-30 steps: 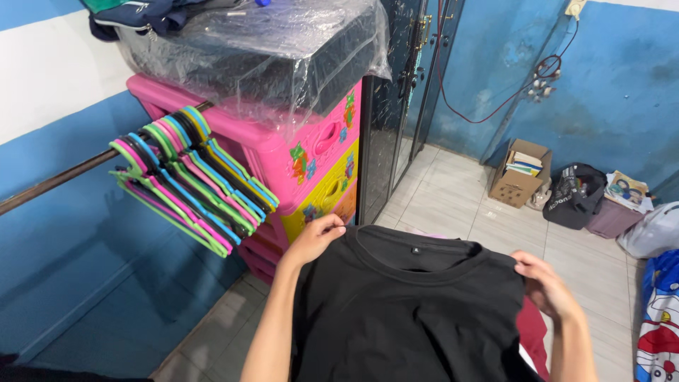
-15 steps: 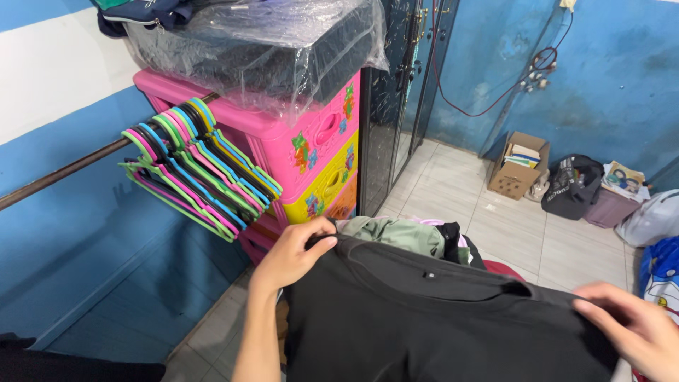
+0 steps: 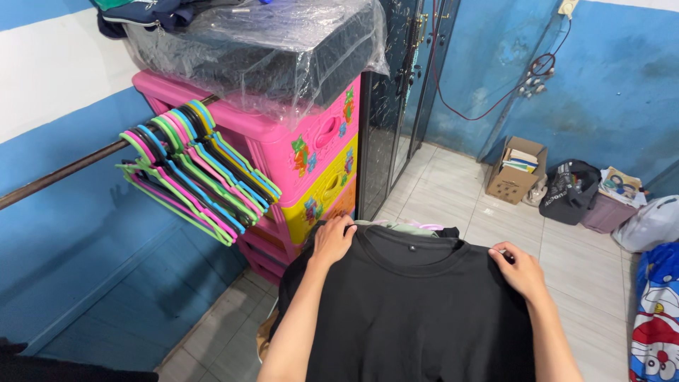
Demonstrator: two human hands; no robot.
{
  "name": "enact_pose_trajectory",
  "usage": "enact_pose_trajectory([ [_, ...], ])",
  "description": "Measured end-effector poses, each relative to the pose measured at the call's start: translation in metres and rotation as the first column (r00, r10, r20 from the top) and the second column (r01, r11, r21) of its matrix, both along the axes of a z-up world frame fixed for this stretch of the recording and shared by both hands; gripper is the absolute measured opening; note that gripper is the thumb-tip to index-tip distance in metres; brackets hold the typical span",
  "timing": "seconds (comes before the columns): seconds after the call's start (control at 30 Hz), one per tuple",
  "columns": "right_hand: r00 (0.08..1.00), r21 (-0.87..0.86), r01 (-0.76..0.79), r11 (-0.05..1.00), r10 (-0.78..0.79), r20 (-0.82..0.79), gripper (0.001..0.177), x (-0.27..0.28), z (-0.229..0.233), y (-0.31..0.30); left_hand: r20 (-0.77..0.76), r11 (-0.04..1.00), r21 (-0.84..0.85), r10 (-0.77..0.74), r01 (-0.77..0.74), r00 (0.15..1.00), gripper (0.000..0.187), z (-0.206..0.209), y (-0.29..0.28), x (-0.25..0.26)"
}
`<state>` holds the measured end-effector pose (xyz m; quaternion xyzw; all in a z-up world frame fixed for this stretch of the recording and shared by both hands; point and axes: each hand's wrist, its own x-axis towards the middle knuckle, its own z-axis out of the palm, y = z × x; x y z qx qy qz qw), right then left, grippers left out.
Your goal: The person picks up t-shirts from a pile, places them on plastic hangers, and hangs them on a metal rod. The person handles several shirts, including black and green ones, and uses different colored hangers.
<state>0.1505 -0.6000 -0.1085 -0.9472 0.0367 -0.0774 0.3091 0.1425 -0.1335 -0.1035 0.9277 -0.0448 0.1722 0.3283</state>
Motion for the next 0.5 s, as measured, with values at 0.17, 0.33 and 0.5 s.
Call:
enact_pose_trajectory([
  [0.17, 0.999, -0.096, 0.021, 0.995, -0.026, -0.047, 0.033, 0.022, -0.029, -0.004, 0.052, 0.994, 0.088, 0.058, -0.063, 0.997, 0.019, -0.043, -0.010, 0.020],
  [0.33, 0.995, -0.147, 0.036, 0.988, -0.050, -0.090, 0.034, 0.028, -0.042, -0.003, 0.069, 0.989, 0.117, 0.077, -0.085, 0.995, 0.020, -0.073, -0.015, 0.031],
  [0.5, 0.979, -0.180, 0.035, 0.983, -0.070, -0.191, 0.033, 0.025, -0.040, 0.007, 0.083, 0.981, 0.165, 0.088, -0.100, 0.993, 0.020, -0.099, -0.019, 0.036],
])
